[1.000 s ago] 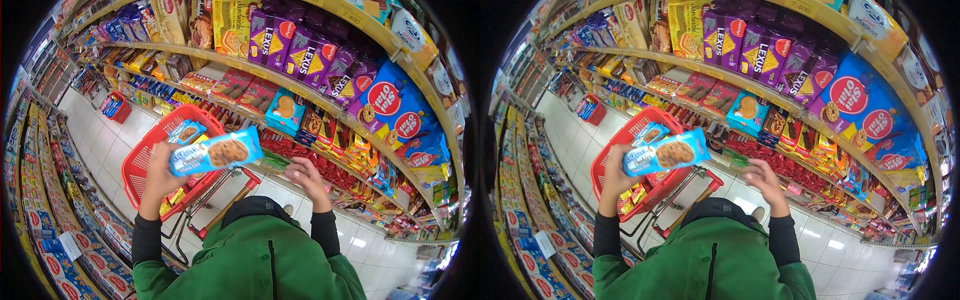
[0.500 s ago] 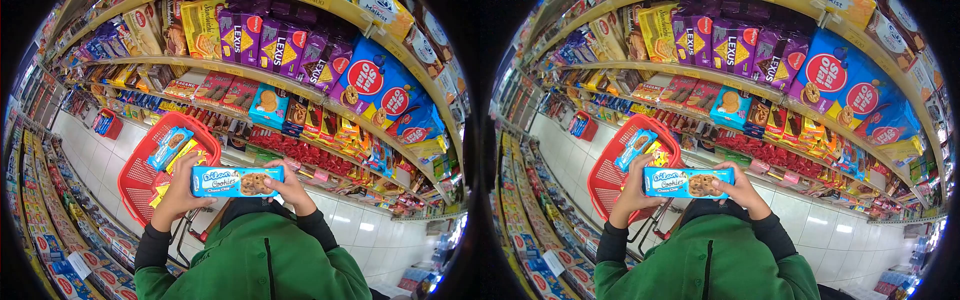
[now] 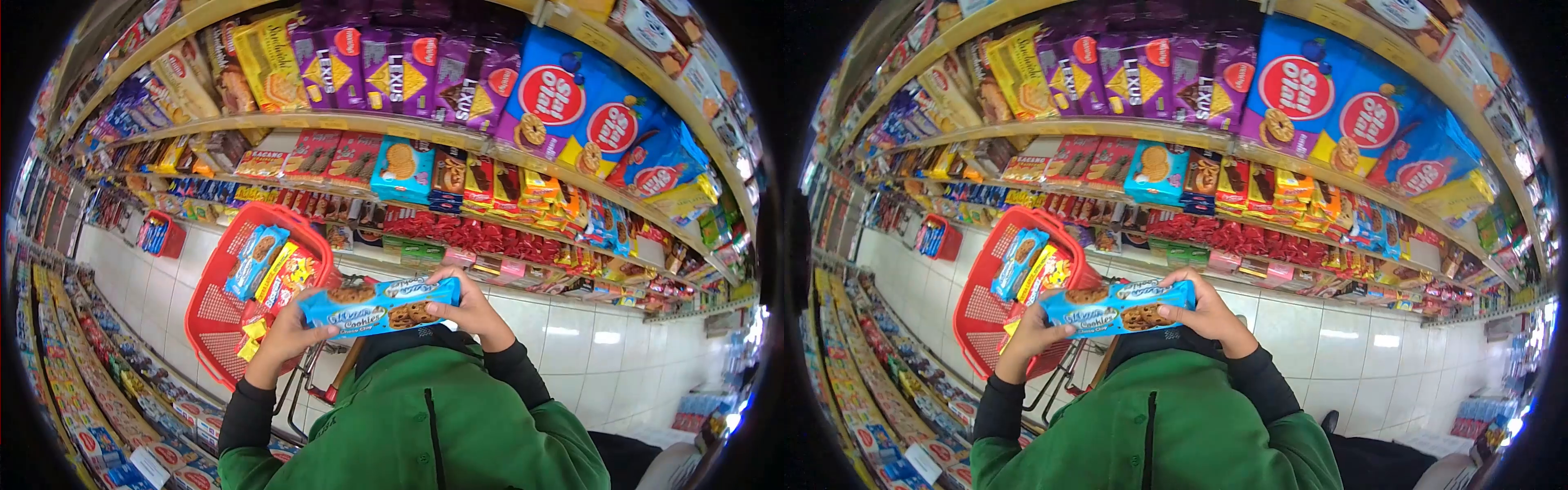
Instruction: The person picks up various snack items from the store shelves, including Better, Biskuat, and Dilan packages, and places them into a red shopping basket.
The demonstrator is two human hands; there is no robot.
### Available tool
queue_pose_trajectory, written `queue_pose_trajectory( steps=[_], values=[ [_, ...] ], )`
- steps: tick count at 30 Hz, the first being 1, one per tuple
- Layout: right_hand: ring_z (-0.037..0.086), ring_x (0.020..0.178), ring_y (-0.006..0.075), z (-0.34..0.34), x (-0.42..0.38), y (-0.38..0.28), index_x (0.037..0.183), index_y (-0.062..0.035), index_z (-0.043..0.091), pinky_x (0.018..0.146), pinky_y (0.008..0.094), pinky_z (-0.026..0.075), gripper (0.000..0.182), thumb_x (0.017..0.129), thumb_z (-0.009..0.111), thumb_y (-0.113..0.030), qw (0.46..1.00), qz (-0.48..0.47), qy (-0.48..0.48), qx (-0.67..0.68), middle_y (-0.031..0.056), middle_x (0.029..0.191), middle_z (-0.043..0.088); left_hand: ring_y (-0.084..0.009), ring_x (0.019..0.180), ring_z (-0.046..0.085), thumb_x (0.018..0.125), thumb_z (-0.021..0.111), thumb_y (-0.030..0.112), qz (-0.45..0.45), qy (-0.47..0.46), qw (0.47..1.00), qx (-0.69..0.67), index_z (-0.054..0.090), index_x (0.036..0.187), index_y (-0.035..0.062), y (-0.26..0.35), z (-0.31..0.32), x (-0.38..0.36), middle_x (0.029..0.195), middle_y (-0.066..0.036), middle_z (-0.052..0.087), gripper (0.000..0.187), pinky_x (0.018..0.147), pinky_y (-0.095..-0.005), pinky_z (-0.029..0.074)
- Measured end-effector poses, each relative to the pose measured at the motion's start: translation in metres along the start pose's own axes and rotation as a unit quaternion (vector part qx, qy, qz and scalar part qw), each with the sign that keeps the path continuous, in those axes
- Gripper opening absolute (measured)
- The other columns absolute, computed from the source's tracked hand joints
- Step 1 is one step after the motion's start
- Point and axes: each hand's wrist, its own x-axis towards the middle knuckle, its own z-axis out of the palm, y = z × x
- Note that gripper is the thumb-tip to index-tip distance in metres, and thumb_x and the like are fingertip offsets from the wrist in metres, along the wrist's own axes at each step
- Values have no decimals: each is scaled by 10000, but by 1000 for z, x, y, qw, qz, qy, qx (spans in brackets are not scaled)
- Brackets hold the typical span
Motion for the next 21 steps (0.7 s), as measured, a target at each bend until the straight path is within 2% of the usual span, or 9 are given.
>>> queue_pose_trajectory(
  steps=[2,3,6,8,11,14,16,20,21],
  values=[
    [465,882,103,-9,-5,-1,956,-82,472,764,244,386,321,699,664,-111,1000,-22,-9,-20,30,940,503,-130,918,496,673,662,99,37,-30,993,112,434,1087,-7,8,5,2,990,-68,521,484,815,-274,387],
    [462,905,114,-14,-8,-2,921,-77,496,797,258,369,316,669,685,-94,1000,-24,-6,-5,33,950,505,-154,911,517,666,650,93,102,-27,963,248,439,1086,6,5,3,5,960,-86,550,478,811,-290,386],
    [464,918,126,-41,-20,-9,902,-71,505,795,255,370,308,655,689,-73,991,-102,62,-68,41,953,506,-186,902,536,671,638,103,89,-11,963,252,428,1100,15,-11,0,8,940,-113,568,486,799,-302,389],
    [471,900,132,-68,-40,-12,907,-70,496,793,267,373,315,652,681,-56,980,-88,160,-77,33,904,502,-197,894,546,677,628,96,87,0,959,271,414,1114,20,-19,-4,9,945,-120,570,493,791,-301,392],
    [503,801,121,-106,-72,-11,953,-63,461,667,248,425,267,735,601,-128,941,-91,325,16,46,877,501,-209,866,544,677,617,69,80,14,956,282,400,1124,18,-32,-14,15,930,-138,565,499,777,-305,401],
    [525,535,128,-130,-103,-26,943,-70,451,376,211,405,216,803,510,-223,869,-74,471,133,71,789,527,-223,857,537,664,612,42,64,40,948,310,416,1106,7,-39,-23,20,930,-155,556,484,760,-308,412],
    [482,409,134,-161,-135,-19,932,-84,440,288,209,340,241,807,492,-284,832,-67,535,128,78,710,534,-224,859,537,658,610,34,48,57,936,344,429,1093,2,-49,-32,22,930,-157,553,472,759,-309,414],
    [469,395,133,-210,-177,-7,925,-88,417,299,185,325,290,783,517,-319,674,-37,727,124,77,668,522,-262,882,527,653,603,28,62,79,904,416,441,1072,-27,-60,-42,24,950,-172,535,453,770,-327,412],
    [475,401,142,-223,-184,-5,925,-82,408,304,188,329,296,784,516,-318,661,-36,739,124,73,667,519,-280,913,513,658,598,32,60,92,889,444,443,1064,-35,-61,-41,24,973,-178,523,440,785,-339,403]
  ],
)
